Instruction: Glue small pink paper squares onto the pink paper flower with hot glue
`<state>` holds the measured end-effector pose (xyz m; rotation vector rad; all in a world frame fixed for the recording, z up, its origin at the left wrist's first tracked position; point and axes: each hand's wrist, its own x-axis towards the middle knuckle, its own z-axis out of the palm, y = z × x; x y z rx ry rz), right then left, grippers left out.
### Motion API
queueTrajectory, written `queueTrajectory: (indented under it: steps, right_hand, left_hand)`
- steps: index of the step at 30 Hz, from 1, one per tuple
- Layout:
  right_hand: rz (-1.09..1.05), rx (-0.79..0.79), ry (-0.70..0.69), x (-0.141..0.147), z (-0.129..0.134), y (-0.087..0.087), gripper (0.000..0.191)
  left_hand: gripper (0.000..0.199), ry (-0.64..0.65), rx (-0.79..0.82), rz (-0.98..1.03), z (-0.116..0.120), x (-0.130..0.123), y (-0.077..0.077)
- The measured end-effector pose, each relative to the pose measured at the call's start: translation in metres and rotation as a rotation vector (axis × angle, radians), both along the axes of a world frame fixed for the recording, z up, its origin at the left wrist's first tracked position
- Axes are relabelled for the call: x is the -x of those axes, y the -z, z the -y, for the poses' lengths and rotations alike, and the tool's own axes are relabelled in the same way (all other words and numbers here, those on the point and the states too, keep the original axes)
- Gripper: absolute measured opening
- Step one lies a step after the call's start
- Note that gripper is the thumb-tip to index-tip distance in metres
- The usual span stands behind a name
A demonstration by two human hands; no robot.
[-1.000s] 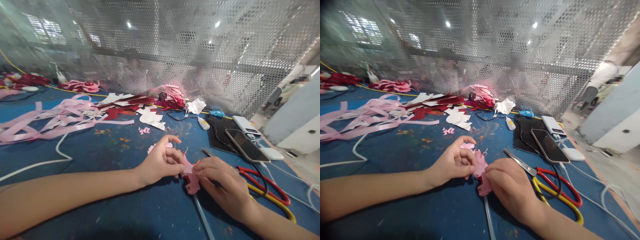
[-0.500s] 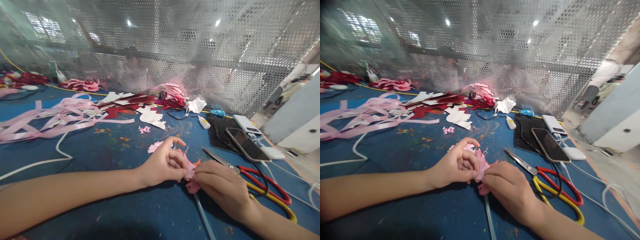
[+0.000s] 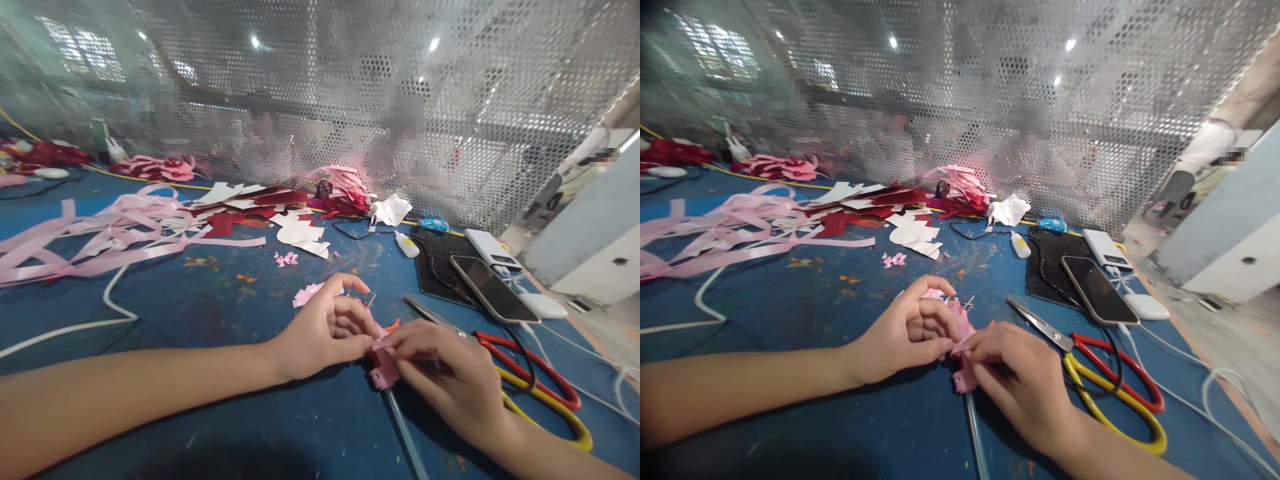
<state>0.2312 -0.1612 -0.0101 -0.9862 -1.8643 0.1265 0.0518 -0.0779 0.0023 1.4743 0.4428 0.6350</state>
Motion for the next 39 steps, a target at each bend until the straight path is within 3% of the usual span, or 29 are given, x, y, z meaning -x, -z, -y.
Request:
queueTrajectory:
  steps: [6, 28, 39]
  right_hand:
    - [-0.191, 0.109, 0.037, 0.003, 0.002, 0.005, 0.018]
    - [-0.075, 0.095, 0.093, 0.003, 0.007, 0.010, 0.019]
    - [0.084, 0.027, 0.036, 0.003, 0.007, 0.013, 0.022]
  left_hand:
    - [0.045, -0.033, -0.105, -0.005, 0.002, 0.001, 0.002]
    - [0.041, -0.036, -0.270, -0.046, 0.002, 0.004, 0.001]
    - [0.042, -0.014, -0.544, -0.113, 0.005, 0.003, 0.007]
